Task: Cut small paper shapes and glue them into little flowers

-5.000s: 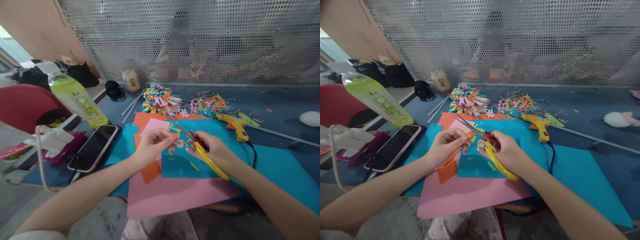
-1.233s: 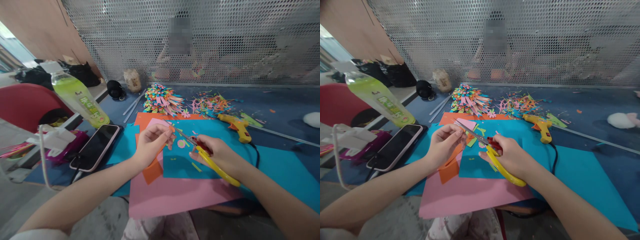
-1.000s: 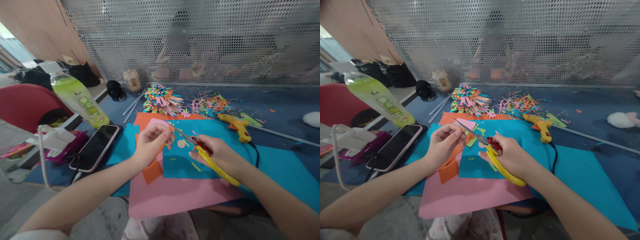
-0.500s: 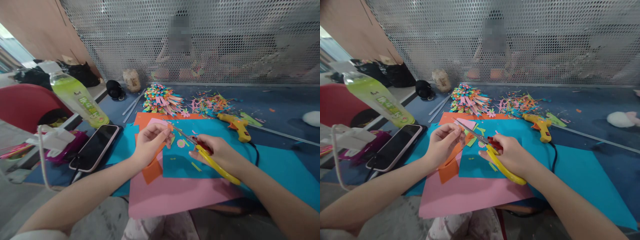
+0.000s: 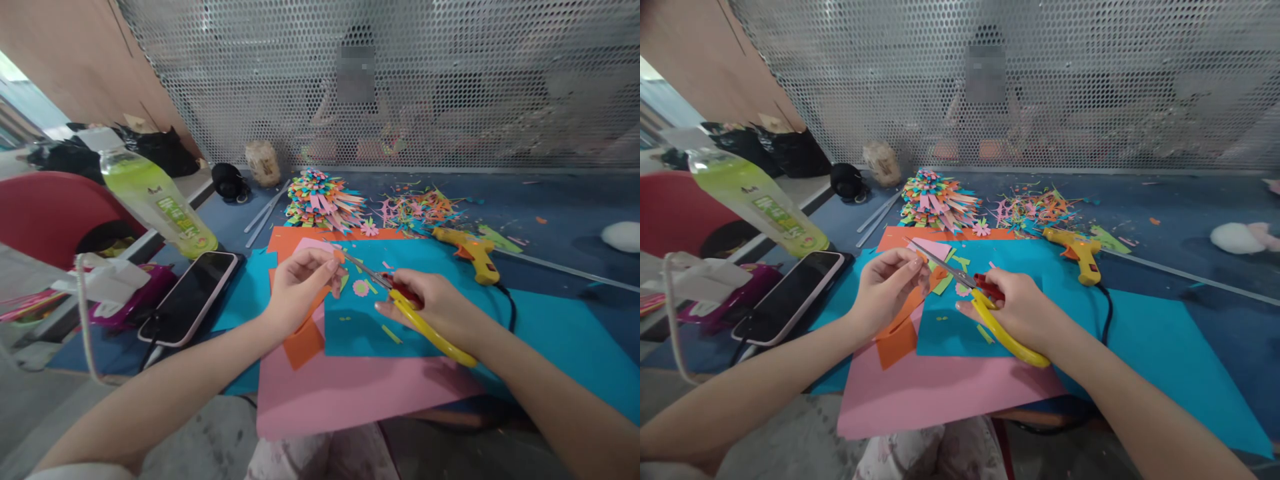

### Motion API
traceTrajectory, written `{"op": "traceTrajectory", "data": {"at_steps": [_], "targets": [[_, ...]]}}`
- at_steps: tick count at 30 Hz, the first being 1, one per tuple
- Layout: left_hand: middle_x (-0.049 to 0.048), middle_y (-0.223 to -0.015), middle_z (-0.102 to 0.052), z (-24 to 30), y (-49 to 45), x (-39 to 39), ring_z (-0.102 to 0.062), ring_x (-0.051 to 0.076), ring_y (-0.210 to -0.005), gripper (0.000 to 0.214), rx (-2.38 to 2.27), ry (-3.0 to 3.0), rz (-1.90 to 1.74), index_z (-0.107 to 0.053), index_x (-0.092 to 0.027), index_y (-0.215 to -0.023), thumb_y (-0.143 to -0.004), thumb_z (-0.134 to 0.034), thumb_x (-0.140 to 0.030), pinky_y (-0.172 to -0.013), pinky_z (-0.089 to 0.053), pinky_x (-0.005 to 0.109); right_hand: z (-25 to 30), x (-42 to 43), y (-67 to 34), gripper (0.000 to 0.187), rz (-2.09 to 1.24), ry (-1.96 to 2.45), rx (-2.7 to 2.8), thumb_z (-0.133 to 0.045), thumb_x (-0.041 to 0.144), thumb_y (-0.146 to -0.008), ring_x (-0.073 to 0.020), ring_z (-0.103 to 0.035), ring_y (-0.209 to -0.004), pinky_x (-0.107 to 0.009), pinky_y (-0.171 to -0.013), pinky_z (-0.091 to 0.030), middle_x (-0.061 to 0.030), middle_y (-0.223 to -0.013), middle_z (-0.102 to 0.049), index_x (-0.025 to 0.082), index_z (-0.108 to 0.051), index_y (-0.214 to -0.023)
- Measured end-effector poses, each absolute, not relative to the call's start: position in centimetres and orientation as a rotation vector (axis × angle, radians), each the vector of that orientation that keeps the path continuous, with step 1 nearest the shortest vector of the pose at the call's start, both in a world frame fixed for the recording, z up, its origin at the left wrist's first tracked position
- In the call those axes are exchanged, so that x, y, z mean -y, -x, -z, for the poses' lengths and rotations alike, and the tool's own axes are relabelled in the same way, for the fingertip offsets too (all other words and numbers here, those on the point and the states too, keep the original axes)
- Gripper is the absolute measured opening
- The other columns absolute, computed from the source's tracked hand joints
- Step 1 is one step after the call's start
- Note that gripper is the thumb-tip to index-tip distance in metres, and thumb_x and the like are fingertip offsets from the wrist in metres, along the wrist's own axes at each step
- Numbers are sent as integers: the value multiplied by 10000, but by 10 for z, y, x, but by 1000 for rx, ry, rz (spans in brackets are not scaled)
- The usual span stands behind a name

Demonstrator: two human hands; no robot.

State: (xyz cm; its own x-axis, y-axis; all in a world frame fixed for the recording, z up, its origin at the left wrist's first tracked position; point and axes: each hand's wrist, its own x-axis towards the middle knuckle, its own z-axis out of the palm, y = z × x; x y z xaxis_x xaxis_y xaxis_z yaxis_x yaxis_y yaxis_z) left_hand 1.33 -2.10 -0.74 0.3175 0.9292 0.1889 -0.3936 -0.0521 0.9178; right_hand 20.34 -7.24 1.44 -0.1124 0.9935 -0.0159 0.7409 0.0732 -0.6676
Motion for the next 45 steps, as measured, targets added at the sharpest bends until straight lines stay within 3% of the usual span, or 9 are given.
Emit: {"op": "traceTrajectory", "data": {"at_steps": [6, 10, 15, 22, 29, 34, 37, 40, 45], "targets": [[6, -631, -640, 10, -14, 20, -572, 94, -496, 118, -617, -1163, -1166, -616, -139, -701, -733, -666, -240, -467, -474, 228, -11, 70, -204, 359, -770, 1705, 1833, -612, 504, -673, -95, -306, -517, -232, -452, -264, 61, -546, -338, 205, -427, -601], [5, -634, -640, 12, -14, 19, -573, 92, -484, 114, -619, -1166, -1161, -605, -136, -706, -726, -673, -226, -467, -465, 223, -6, 62, -210, 375, -593, 1804, 1759, -588, 546, -684, -104, -342, -494, -242, -452, -270, 58, -535, -373, 217, -420, -621], [0, -619, -632, 15, -15, 17, -573, 89, -483, 134, -639, -1181, -1135, -596, -141, -701, -718, -683, -242, -486, -465, 222, 3, 53, -222, 346, -405, 2062, 1712, -551, 544, -718, -174, -519, -571, -273, -490, -347, -20, -650, -549, 218, -434, -726], [13, -628, -648, 16, -15, 16, -564, 86, -463, 197, -672, -1205, -1114, -582, -138, -670, -670, -720, -278, -486, -467, 229, 25, 45, -238, 368, -147, 2273, 1830, -557, 449, -731, -287, -620, -692, -321, -496, -365, -160, -824, -641, 144, -504, -930], [9, -629, -644, 20, -16, 15, -560, 83, -480, 192, -677, -1212, -1039, -574, -136, -685, -691, -702, -279, -488, -452, 221, 26, 42, -238, 415, -59, 2199, 1903, -594, 367, -714, -306, -592, -942, -355, -700, -446, -194, -1020, -615, 107, -535, -1032], [-1, -589, -623, 21, -18, 15, -539, 79, -451, 228, -682, -1241, -969, -564, -133, -676, -685, -706, -310, -469, -442, 218, 13, 48, -231, 318, 104, 2189, 1865, -536, 401, -770, -352, -561, -955, -452, -768, -422, -161, -948, -642, 142, -589, -947], [8, -606, -629, 22, -19, 16, -553, 82, -479, 227, -685, -1271, -935, -563, -131, -684, -681, -711, -303, -466, -456, 206, 5, 52, -226, 189, 71, 1857, 1902, -540, 315, -788, -277, -573, -941, -399, -823, -426, -114, -928, -644, 172, -600, -896], [7, -600, -619, 26, -21, 18, -556, 79, -493, 214, -699, -1333, -862, -571, -133, -697, -686, -705, -299, -467, -468, 191, 0, 57, -217, 175, -254, 1459, 1919, -561, 306, -800, -184, -615, -806, -311, -765, -471, -61, -876, -661, 184, -607, -917], [9, -621, -605, 32, -22, 20, -550, 72, -503, 172, -680, -1418, -721, -575, -131, -729, -730, -660, -281, -460, -469, 180, 3, 64, -205, 131, -542, 1258, 2016, -553, 274, -814, -143, -616, -719, -247, -676, -461, -25, -774, -677, 179, -644, -810]]}}
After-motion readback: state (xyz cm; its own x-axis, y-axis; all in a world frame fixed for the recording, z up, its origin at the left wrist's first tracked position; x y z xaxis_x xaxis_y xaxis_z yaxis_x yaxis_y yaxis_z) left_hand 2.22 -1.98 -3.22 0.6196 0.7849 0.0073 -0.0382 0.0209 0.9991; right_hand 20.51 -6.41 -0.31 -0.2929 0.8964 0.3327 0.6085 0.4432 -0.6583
